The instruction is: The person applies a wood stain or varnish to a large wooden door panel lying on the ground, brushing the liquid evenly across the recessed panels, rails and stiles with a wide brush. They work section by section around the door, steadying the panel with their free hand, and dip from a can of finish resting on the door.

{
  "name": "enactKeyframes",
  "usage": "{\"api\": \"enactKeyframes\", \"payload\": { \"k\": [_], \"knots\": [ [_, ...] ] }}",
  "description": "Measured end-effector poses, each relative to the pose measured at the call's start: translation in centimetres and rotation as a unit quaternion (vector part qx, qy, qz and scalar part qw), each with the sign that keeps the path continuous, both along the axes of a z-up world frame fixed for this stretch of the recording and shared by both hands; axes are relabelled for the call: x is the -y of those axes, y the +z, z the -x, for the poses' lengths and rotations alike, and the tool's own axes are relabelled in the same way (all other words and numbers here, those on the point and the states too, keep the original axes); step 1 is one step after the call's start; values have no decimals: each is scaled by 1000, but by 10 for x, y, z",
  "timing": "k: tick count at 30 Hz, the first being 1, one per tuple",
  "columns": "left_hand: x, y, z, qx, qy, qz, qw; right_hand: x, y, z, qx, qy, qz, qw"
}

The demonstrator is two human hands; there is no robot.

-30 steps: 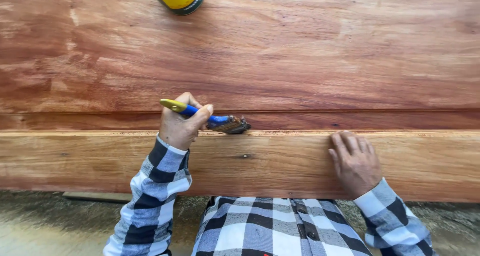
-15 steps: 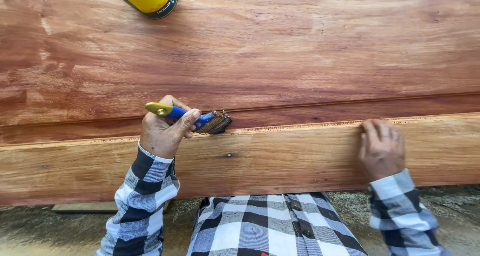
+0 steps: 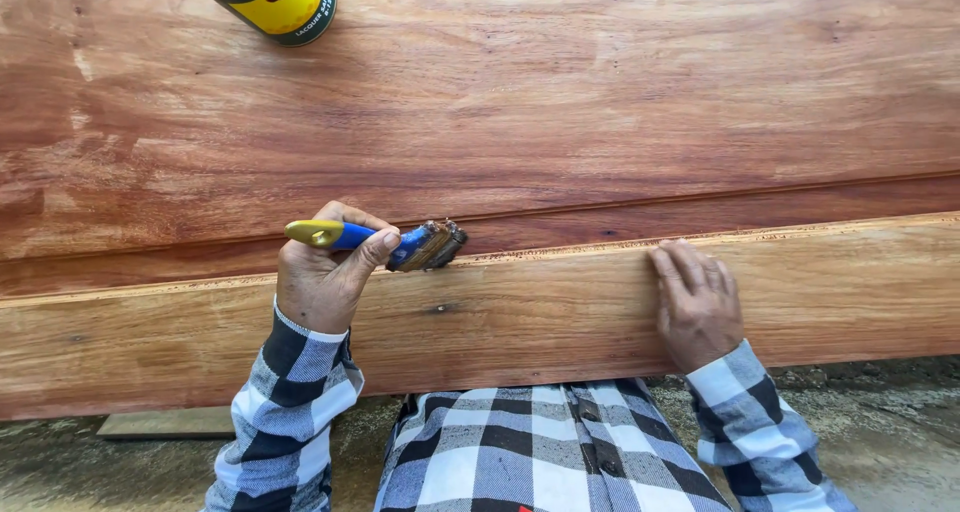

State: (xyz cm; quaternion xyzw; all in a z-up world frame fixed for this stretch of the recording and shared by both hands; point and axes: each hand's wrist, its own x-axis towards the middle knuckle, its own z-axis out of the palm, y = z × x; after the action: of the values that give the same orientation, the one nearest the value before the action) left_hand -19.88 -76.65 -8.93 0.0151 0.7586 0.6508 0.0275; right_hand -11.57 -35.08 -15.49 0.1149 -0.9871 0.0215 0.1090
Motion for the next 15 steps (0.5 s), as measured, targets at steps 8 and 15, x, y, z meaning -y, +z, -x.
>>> {"api": "enactKeyframes", "payload": {
  "k": [8,15],
  "knots": [
    [-12,3,-2,-14,0,-4,1000,-31,-4,-1,-17,-48,-6,999],
    [-42,0,9,2,-25,-72,997,-24,-6,5,-17,-14,-7,1000]
  ]
}}
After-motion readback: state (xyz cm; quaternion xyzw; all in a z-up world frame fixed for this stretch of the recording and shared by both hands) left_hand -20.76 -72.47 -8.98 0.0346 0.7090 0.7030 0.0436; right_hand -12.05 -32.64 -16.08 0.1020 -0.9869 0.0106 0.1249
